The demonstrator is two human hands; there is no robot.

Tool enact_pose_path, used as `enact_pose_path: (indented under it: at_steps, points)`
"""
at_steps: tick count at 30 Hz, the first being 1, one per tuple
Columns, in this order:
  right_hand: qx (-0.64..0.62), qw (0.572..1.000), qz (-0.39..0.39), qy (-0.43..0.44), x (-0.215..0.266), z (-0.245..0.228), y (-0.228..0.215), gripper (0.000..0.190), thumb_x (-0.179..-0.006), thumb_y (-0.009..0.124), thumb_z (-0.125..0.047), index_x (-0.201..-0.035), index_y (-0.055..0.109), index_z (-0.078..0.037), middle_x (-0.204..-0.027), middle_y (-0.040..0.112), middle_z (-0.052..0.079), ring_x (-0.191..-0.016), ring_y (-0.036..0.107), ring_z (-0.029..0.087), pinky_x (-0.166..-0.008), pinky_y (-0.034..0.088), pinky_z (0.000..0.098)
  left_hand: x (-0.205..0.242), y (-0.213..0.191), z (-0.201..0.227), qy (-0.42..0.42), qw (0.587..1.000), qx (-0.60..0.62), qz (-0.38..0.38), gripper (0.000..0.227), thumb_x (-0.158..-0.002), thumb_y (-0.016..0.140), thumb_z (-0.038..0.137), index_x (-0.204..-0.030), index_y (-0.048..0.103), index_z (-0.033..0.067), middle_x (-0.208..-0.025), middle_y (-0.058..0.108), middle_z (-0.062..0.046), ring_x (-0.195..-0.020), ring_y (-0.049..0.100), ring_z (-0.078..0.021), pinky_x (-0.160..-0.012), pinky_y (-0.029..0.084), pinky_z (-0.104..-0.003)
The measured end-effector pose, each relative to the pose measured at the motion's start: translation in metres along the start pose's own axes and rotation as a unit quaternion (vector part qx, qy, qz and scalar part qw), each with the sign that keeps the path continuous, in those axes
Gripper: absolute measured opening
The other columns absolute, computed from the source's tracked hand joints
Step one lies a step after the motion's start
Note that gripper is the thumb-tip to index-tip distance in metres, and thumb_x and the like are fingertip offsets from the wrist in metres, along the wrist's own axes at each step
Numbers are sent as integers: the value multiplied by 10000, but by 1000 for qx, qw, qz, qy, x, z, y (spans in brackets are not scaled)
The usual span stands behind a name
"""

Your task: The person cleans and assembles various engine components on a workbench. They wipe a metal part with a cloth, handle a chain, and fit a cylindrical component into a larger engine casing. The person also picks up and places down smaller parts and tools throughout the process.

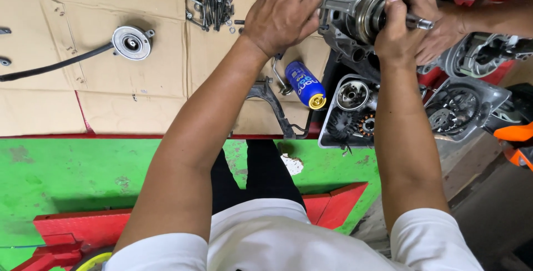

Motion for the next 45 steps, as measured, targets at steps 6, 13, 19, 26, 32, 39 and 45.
enact_pose_path:
  at_steps: [6, 13, 19, 26, 32, 39, 45]
  points:
    - [-21, 1000, -8, 6, -6, 2, -1, 335, -951, 541, -101, -1152, 703, 112, -1059, 616, 214, -1017, 610, 338, -867, 478, 435, -4, -5, -2, 14, 1000, 10, 13, 427, -962, 800, 243, -1261, 557, 60, -1125, 601, -112, -1019, 602, -293, -920, 395, -472]
    - [-24, 999, 38, 0, 8, 15, 6, 377, -965, 531, -166, -1163, 708, 101, -1070, 628, 232, -1021, 607, 347, -847, 486, 456, -5, -14, 4, 3, 1000, -23, 5, 355, -1021, 724, 263, -1278, 552, 88, -1103, 596, -74, -979, 603, -253, -868, 418, -443]
    - [-38, 999, 15, 12, 6, 17, 3, 349, -969, 546, -107, -1174, 723, 113, -1033, 639, 212, -981, 598, 320, -843, 467, 429, -2, -8, 5, -3, 1000, 11, 9, 374, -984, 780, 235, -1255, 587, 64, -1132, 623, -98, -1021, 605, -266, -935, 390, -459]
    - [-19, 1000, 18, -7, 4, 6, 7, 410, -943, 517, -111, -1218, 695, 136, -1118, 651, 274, -1058, 598, 385, -891, 469, 478, -1, -10, 4, -17, 1000, -16, -6, 316, -1031, 683, 251, -1264, 566, 72, -1132, 605, -114, -1018, 628, -278, -863, 460, -478]
    - [124, 985, -2, 118, 5, -1, -16, 275, -964, 726, -219, -1178, 792, -60, -1198, 439, 132, -1151, 522, 307, -971, 497, 450, -8, -7, 1, -19, 998, 38, -39, 325, -1034, 672, 280, -1262, 552, 83, -1008, 567, -58, -879, 583, -240, -921, 433, -462]
    - [-86, 981, 171, 39, 7, 11, -8, 251, -1000, 637, -256, -845, 628, -58, -845, 621, 112, -774, 603, 222, -657, 495, 357, -5, -6, 2, -17, 999, 27, -17, 338, -999, 719, 275, -1241, 586, 79, -1006, 604, -71, -903, 594, -274, -916, 377, -425]
    - [-345, 903, 246, 76, -2, -2, 17, 465, -1039, 557, -237, -625, 409, -85, -516, 343, 74, -421, 346, 191, -425, 285, 340, -2, -4, 1, -18, 999, 24, -19, 354, -985, 740, 276, -1233, 611, 59, -1012, 575, -76, -916, 574, -272, -931, 379, -440]
Point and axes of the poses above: each hand's wrist, its own x-axis away from the middle knuckle, its own y-axis out of the palm, z = x × y, the point moved 1 cm from there along -x, towards the middle knuckle
